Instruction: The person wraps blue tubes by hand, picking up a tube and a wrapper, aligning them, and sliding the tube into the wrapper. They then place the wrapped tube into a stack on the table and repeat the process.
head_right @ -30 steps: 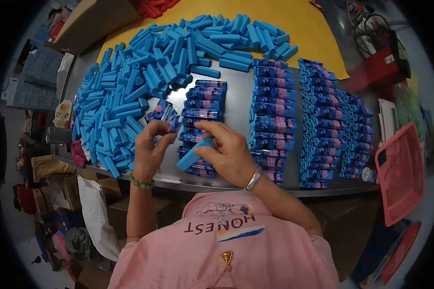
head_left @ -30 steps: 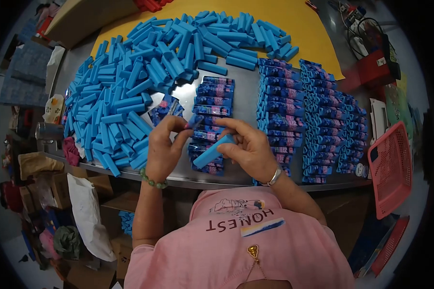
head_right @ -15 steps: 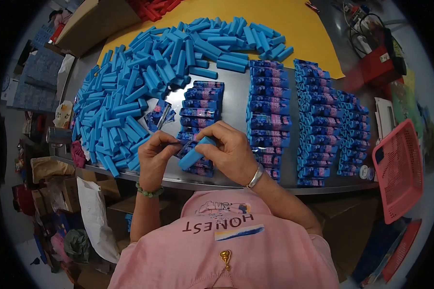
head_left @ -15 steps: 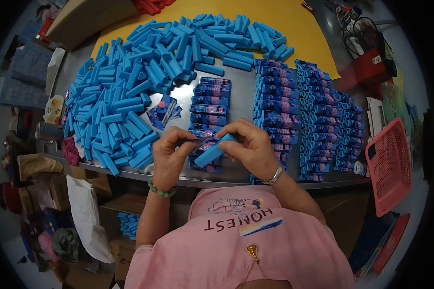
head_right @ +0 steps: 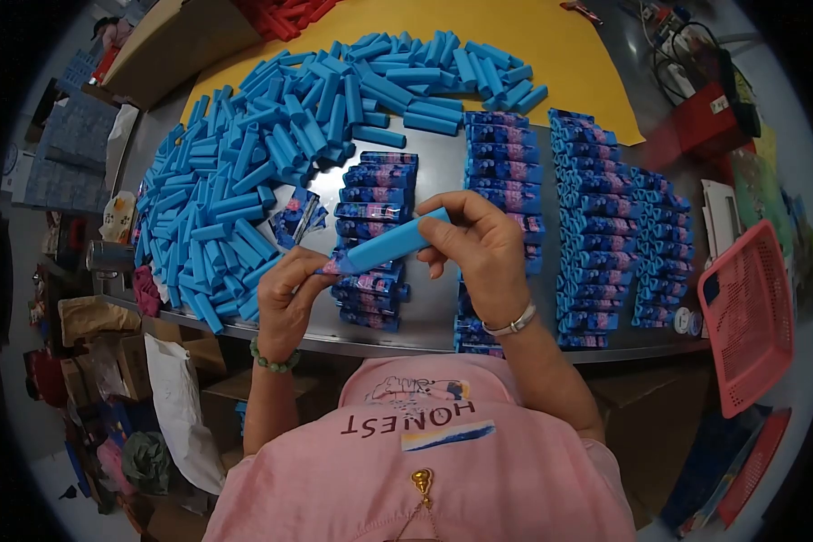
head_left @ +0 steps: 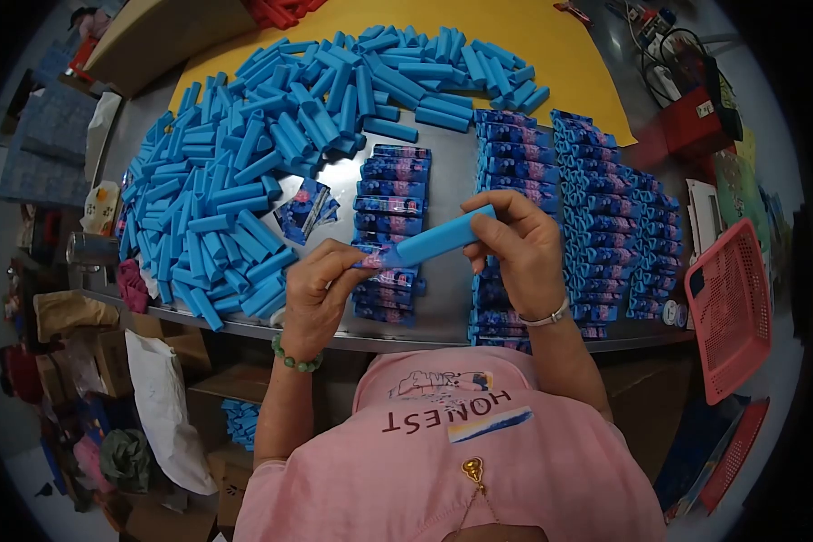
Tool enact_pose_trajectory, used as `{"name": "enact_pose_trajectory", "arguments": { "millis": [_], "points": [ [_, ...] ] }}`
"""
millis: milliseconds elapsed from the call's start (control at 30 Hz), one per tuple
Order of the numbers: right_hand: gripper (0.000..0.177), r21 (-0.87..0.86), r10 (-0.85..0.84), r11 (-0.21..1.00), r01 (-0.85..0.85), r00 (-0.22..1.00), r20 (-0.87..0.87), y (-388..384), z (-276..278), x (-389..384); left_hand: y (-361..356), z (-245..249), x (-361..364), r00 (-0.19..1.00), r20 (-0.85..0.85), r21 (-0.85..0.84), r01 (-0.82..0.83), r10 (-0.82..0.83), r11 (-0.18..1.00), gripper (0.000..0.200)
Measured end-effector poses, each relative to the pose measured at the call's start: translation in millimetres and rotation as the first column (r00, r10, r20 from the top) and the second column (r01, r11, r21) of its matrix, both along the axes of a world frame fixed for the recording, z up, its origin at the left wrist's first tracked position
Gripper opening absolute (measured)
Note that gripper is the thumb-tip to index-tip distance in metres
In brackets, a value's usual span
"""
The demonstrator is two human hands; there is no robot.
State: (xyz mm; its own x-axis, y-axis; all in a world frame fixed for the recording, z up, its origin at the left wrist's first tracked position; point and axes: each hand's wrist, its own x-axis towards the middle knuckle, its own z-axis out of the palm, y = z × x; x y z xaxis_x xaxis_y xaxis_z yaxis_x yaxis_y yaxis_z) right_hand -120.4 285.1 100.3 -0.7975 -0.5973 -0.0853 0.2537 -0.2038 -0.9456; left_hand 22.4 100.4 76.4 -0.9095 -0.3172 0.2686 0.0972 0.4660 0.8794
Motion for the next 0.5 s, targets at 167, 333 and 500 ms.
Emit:
{"name": "enact_pose_trajectory", "arguments": {
  "millis": [167, 333, 500],
  "points": [
    [0.014, 0.08, -0.008, 0.997, 0.023, 0.982, -0.189, -8, -4, 10, 10, 6, -4, 0.998, 0.061, -0.08, -0.029, 0.034, 0.996, 0.019],
    [0.015, 0.125, 0.025, 0.992, 0.009, 0.964, -0.266, -14, -6, 14, 11, 3, -6, 0.997, 0.074, 0.169, -0.031, 0.018, 0.985, 0.03],
    [0.015, 0.13, 0.037, 0.991, -0.007, 0.974, -0.224, -14, -10, 14, 11, 7, -6, 0.995, 0.1, 0.147, 0.007, -0.022, 0.989, 0.032]
  ]
}}
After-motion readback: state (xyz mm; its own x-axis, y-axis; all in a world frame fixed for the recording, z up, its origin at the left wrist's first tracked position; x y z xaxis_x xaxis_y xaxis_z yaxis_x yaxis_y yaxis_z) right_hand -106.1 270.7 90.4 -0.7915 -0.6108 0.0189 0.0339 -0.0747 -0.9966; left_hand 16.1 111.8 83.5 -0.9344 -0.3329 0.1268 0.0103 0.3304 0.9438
